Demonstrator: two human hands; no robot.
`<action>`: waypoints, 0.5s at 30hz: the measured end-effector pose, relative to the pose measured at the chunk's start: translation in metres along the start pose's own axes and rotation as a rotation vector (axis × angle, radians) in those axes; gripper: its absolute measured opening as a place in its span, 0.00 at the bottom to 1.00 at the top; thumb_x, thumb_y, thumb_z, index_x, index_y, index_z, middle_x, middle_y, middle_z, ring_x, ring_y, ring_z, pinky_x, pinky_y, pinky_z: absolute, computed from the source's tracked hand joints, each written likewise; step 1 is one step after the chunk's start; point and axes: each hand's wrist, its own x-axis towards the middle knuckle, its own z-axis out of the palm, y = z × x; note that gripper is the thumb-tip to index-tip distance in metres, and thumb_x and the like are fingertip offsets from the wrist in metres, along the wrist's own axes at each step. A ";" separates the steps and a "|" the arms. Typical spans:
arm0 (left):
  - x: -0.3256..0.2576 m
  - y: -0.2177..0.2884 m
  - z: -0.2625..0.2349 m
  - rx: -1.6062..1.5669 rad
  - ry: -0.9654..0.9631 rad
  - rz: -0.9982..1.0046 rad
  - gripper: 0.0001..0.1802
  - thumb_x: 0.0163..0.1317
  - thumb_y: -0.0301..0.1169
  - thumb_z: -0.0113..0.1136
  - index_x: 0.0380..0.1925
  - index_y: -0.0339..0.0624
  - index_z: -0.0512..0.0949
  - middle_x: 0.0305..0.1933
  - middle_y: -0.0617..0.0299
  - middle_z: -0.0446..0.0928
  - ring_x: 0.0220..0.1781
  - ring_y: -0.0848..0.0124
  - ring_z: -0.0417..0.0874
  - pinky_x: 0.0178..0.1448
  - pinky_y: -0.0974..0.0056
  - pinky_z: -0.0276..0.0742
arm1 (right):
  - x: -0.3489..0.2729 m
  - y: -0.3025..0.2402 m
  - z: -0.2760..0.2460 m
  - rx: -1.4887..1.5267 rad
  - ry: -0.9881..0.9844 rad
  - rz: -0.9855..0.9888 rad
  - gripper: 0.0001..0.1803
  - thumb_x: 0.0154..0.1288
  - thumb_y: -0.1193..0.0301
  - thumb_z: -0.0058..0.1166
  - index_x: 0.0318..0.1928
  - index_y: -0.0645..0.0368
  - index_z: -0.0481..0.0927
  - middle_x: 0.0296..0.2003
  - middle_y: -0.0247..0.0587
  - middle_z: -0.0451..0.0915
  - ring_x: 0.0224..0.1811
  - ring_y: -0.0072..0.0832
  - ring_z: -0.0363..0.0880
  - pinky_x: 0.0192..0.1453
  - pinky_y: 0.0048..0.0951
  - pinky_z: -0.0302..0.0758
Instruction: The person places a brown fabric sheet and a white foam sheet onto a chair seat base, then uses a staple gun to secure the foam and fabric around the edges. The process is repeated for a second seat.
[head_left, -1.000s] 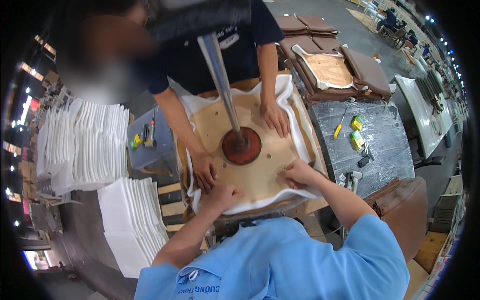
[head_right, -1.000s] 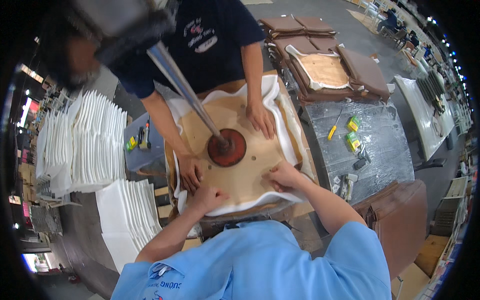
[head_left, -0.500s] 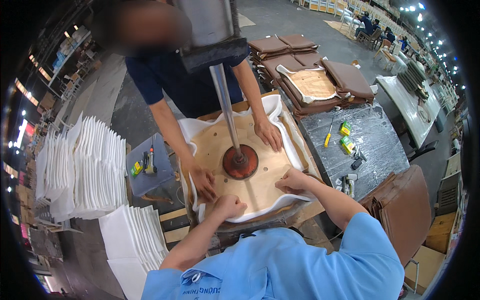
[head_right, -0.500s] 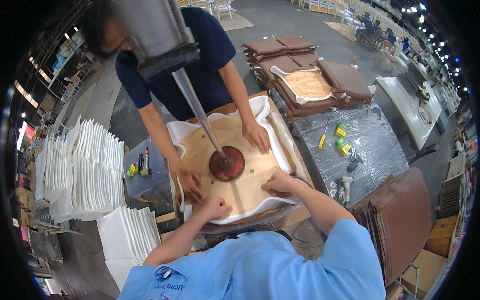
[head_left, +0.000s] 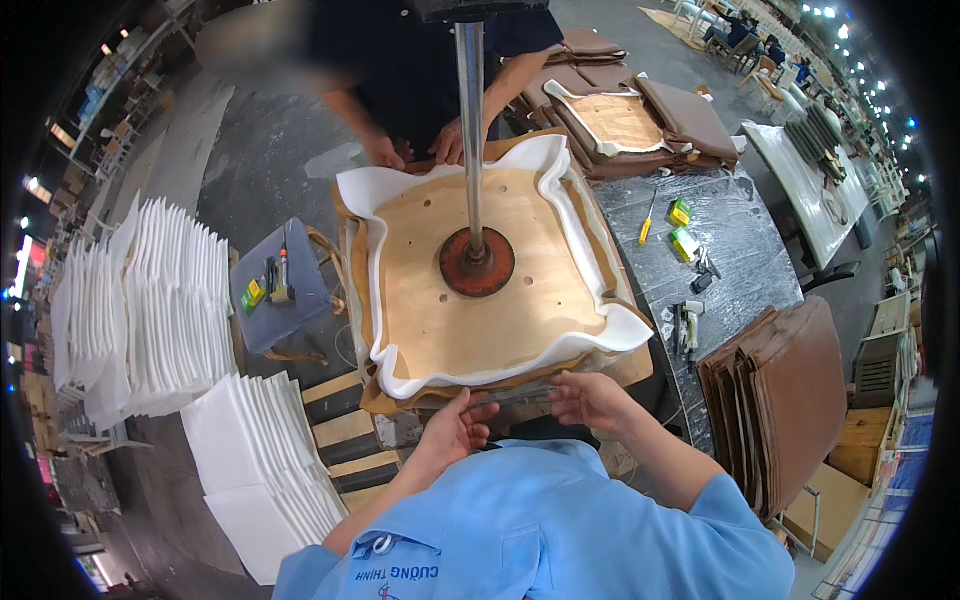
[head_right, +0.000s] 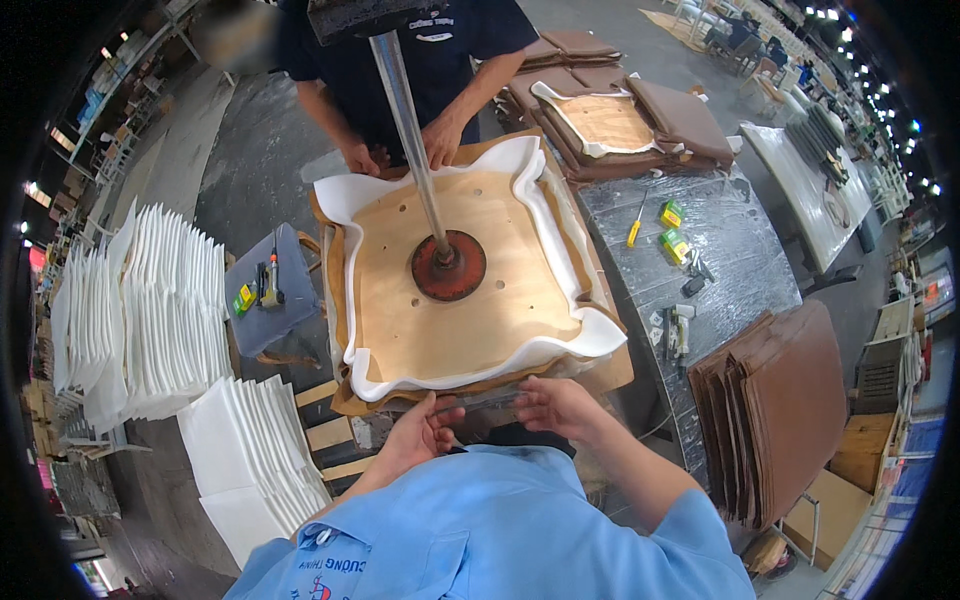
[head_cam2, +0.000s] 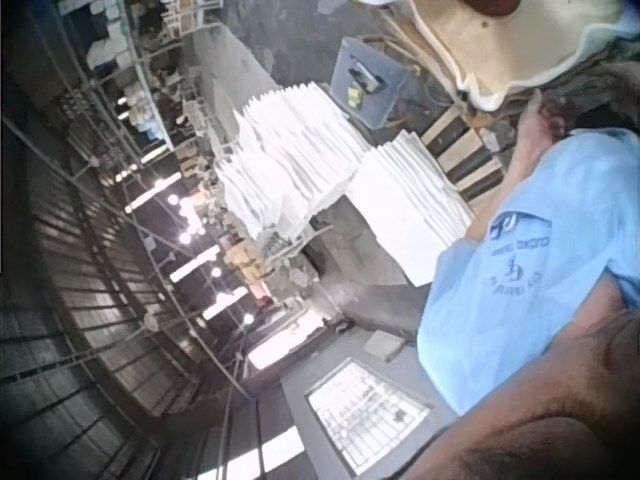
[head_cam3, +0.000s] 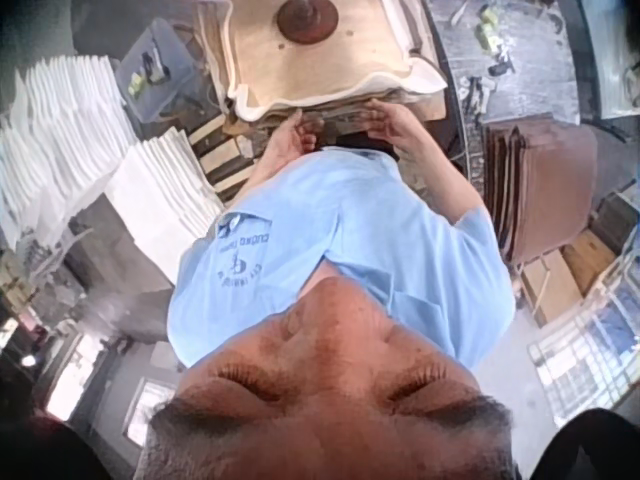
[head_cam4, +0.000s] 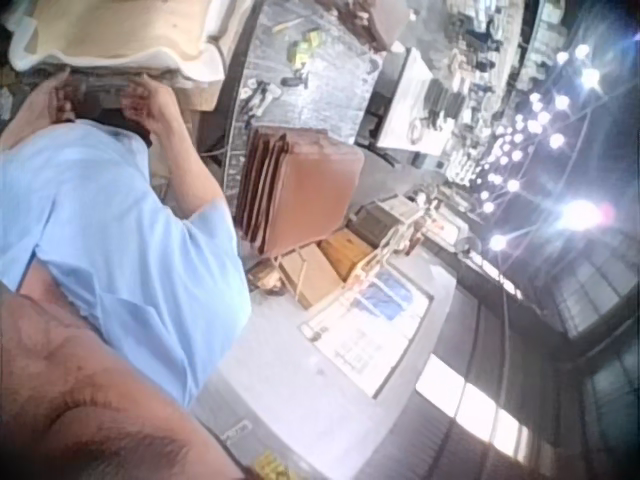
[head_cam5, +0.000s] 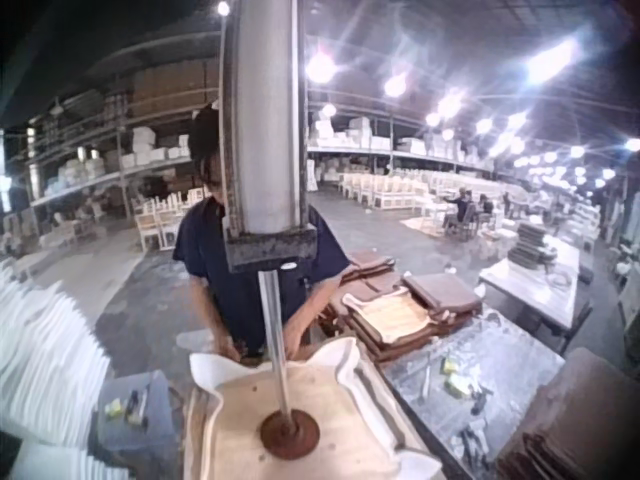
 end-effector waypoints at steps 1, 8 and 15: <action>0.009 0.002 0.003 -0.027 0.041 0.032 0.23 0.88 0.50 0.50 0.63 0.44 0.80 0.50 0.58 0.91 0.33 0.65 0.87 0.42 0.57 0.86 | 0.014 0.002 0.005 0.140 -0.009 0.015 0.18 0.87 0.58 0.53 0.60 0.61 0.77 0.44 0.46 0.87 0.39 0.37 0.89 0.44 0.41 0.87; 0.041 0.009 0.045 -0.028 0.246 -0.032 0.26 0.86 0.53 0.50 0.56 0.41 0.81 0.45 0.56 0.91 0.35 0.60 0.89 0.40 0.53 0.88 | 0.055 -0.016 0.014 0.178 0.065 0.197 0.26 0.87 0.49 0.47 0.61 0.61 0.76 0.41 0.46 0.87 0.39 0.39 0.89 0.45 0.44 0.87; 0.073 0.015 0.073 0.057 0.293 -0.162 0.34 0.83 0.63 0.50 0.44 0.39 0.82 0.31 0.59 0.85 0.30 0.61 0.87 0.35 0.55 0.87 | 0.059 -0.047 0.037 -0.077 0.102 0.398 0.32 0.88 0.43 0.45 0.51 0.64 0.82 0.37 0.44 0.87 0.38 0.37 0.88 0.44 0.42 0.86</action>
